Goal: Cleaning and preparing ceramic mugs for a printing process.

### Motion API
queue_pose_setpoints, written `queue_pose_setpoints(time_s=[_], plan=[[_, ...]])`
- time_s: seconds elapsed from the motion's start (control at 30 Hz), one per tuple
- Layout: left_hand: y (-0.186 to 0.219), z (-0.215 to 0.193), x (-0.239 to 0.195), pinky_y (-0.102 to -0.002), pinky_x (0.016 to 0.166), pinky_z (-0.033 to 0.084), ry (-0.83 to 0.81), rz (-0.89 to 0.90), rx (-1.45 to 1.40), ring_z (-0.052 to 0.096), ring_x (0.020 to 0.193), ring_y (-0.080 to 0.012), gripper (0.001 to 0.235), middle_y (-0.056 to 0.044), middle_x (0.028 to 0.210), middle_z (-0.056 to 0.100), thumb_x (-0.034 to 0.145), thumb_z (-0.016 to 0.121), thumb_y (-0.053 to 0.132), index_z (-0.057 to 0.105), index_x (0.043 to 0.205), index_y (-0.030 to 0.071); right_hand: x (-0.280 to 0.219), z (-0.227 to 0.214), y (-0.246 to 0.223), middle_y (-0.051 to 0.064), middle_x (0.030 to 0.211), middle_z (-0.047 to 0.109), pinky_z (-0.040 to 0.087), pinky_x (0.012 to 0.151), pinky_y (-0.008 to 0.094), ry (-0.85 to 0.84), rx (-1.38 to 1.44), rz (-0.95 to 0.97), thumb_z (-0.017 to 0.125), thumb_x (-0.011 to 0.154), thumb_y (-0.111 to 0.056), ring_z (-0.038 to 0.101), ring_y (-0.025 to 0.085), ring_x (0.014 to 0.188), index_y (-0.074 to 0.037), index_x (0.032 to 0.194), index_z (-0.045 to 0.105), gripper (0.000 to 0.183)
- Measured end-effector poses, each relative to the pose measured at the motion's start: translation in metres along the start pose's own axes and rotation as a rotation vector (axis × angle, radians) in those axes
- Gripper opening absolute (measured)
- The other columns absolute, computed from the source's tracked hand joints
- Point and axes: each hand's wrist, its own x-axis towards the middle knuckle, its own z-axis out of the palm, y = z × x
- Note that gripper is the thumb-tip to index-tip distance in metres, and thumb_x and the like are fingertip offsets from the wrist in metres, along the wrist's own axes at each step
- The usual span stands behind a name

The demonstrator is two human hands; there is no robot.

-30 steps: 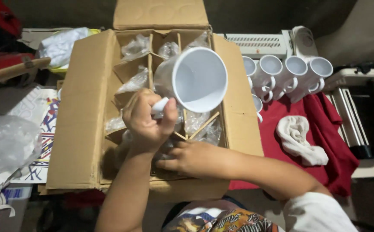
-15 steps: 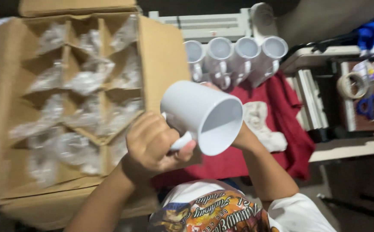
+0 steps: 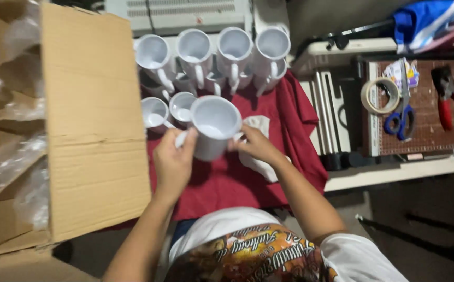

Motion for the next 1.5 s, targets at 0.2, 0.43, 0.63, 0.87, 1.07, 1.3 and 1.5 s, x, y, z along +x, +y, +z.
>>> queue_pose_setpoints(time_s=[0.2, 0.43, 0.63, 0.87, 1.07, 1.3, 1.5], plan=[[-0.068, 0.049, 0.012, -0.028, 0.058, 0.042, 0.076, -0.123, -0.138, 0.046, 0.066, -0.0062, 0.034, 0.000, 0.067, 0.055, 0.104, 0.067, 0.028, 0.061, 0.083, 0.002, -0.041, 0.006, 0.078, 0.022, 0.116, 0.063, 0.048, 0.089, 0.048, 0.418, -0.840, 0.278, 0.082, 0.083, -0.034, 0.057, 0.040, 0.109, 0.003, 0.109, 0.066, 0.048], [-0.088, 0.070, 0.014, -0.029, 0.058, 0.045, 0.008, -0.210, -0.142, 0.051, 0.066, -0.0066, 0.032, -0.001, 0.069, 0.060, 0.101, 0.067, 0.030, 0.063, 0.086, 0.002, -0.027, 0.028, 0.063, 0.017, 0.121, 0.061, 0.043, 0.089, 0.048, 0.389, -1.049, 0.108, 0.081, 0.080, -0.039, 0.056, 0.033, 0.110, -0.002, 0.104, 0.068, 0.046], [-0.096, 0.080, 0.010, -0.033, 0.057, 0.046, -0.021, -0.232, -0.106, 0.054, 0.063, -0.0101, 0.034, -0.007, 0.067, 0.064, 0.100, 0.068, 0.031, 0.063, 0.083, 0.001, -0.042, -0.004, 0.076, 0.010, 0.107, 0.072, 0.052, 0.086, 0.045, 0.422, -0.747, 0.273, 0.071, 0.090, -0.021, 0.068, 0.028, 0.099, -0.006, 0.100, 0.071, 0.017], [-0.084, 0.085, 0.008, -0.040, 0.056, 0.046, -0.070, -0.019, 0.068, 0.061, 0.059, -0.0237, 0.031, -0.011, 0.063, 0.062, 0.093, 0.074, 0.027, 0.062, 0.079, 0.003, -0.084, -0.066, 0.011, 0.017, 0.121, 0.070, 0.058, 0.093, 0.044, 0.601, 0.953, 0.191, 0.066, 0.102, -0.028, 0.070, 0.027, 0.106, 0.003, 0.132, 0.059, 0.043], [-0.055, 0.093, 0.015, -0.045, 0.073, 0.044, -0.087, 0.457, 0.162, 0.061, 0.069, -0.0331, 0.027, -0.011, 0.069, 0.061, 0.085, 0.079, 0.019, 0.058, 0.074, 0.006, -0.062, -0.034, 0.007, 0.015, 0.135, 0.063, 0.051, 0.104, 0.042, 0.329, 0.567, 0.240, 0.067, 0.098, -0.046, 0.062, 0.025, 0.121, 0.002, 0.146, 0.048, 0.070], [-0.030, 0.090, 0.030, -0.045, 0.084, 0.042, -0.171, 0.737, 0.246, 0.060, 0.074, -0.0282, 0.026, -0.008, 0.074, 0.062, 0.083, 0.081, 0.022, 0.061, 0.077, 0.007, -0.019, -0.063, 0.007, 0.014, 0.137, 0.063, 0.050, 0.105, 0.038, -0.367, 0.031, 0.072, 0.068, 0.084, -0.067, 0.061, 0.025, 0.125, 0.002, 0.151, 0.042, 0.100], [-0.036, 0.102, 0.027, -0.044, 0.086, 0.044, -0.186, 0.952, 0.372, 0.057, 0.077, -0.0225, 0.025, -0.003, 0.075, 0.055, 0.085, 0.080, 0.021, 0.060, 0.076, 0.011, -0.020, -0.054, 0.131, 0.020, 0.134, 0.062, 0.052, 0.104, 0.042, -0.180, 0.513, 0.457, 0.072, 0.082, -0.073, 0.061, 0.029, 0.120, 0.007, 0.146, 0.049, 0.106]])
